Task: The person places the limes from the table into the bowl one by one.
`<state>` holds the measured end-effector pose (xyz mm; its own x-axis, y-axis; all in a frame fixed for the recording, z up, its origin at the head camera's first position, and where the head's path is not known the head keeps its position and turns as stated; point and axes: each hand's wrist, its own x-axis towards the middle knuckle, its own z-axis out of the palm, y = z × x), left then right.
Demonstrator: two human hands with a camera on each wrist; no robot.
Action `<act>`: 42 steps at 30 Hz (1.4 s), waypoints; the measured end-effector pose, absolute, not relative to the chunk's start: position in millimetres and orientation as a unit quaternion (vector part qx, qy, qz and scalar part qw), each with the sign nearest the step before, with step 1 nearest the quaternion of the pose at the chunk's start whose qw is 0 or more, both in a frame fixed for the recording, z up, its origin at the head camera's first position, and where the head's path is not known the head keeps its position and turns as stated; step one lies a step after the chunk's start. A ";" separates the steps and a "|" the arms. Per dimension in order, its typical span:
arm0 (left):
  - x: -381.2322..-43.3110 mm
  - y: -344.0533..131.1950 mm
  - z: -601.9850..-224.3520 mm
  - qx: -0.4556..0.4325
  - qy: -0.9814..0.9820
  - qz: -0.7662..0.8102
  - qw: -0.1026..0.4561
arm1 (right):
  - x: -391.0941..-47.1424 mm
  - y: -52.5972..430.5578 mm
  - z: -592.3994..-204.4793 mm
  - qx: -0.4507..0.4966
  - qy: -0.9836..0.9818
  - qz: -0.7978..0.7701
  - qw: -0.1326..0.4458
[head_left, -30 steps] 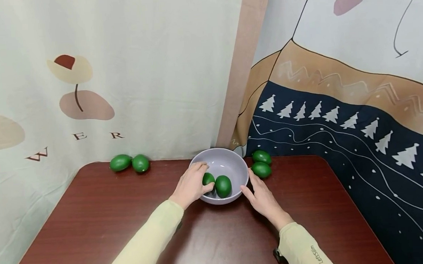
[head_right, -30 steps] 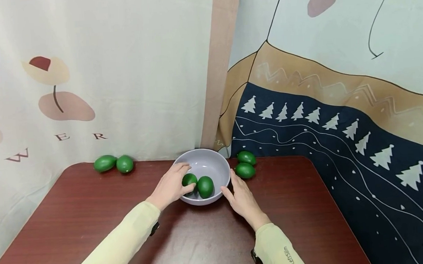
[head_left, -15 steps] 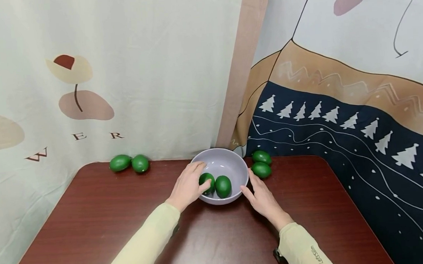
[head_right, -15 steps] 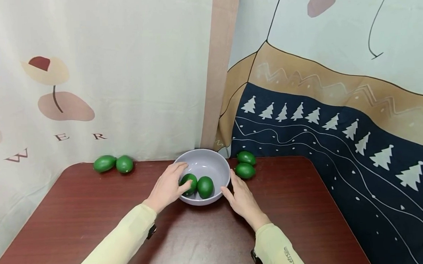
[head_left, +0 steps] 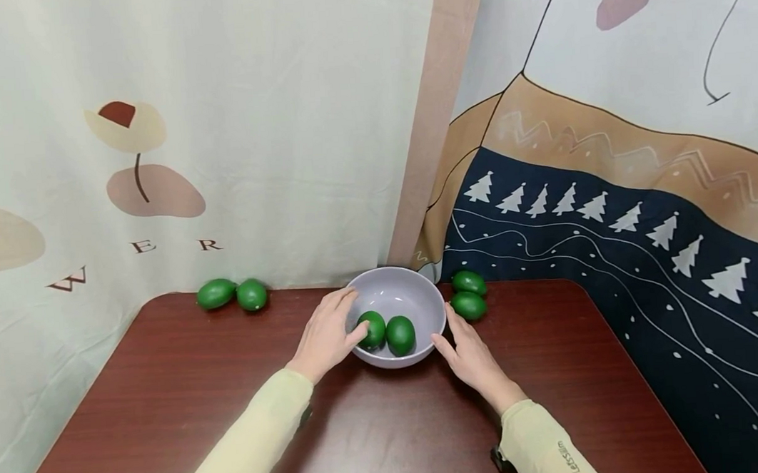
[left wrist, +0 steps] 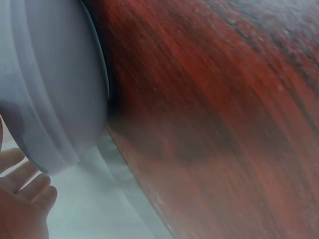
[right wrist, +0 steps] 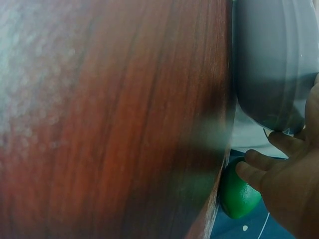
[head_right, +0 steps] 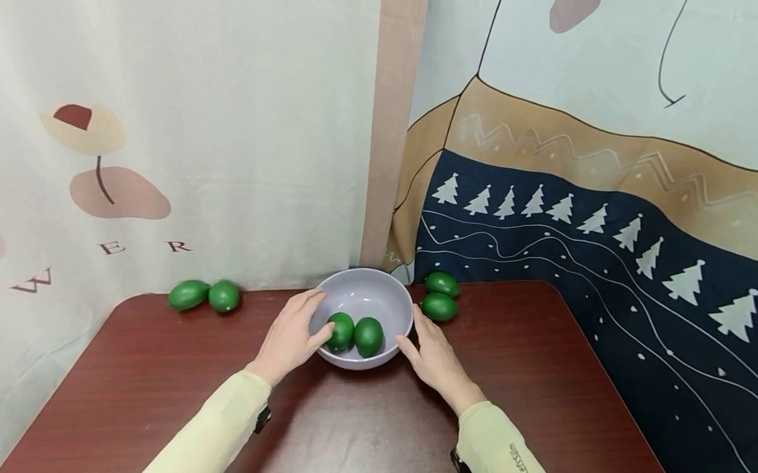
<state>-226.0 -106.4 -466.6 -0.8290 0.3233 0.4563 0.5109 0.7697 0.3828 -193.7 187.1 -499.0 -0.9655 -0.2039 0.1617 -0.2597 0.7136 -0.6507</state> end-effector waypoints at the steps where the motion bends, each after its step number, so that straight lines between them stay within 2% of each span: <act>1: -225.7 -107.6 -466.8 -0.223 -0.923 -0.253 0.184 | -193.7 187.0 -499.0 0.127 -0.925 0.356 0.040; 15: -228.1 -128.5 -469.3 -0.205 -0.929 -0.237 0.195 | -195.1 187.1 -495.3 0.118 -0.925 0.362 0.013; 42: -231.2 -171.5 -481.6 -0.151 -0.951 -0.208 0.173 | -194.5 188.0 -497.5 0.121 -0.924 0.364 0.020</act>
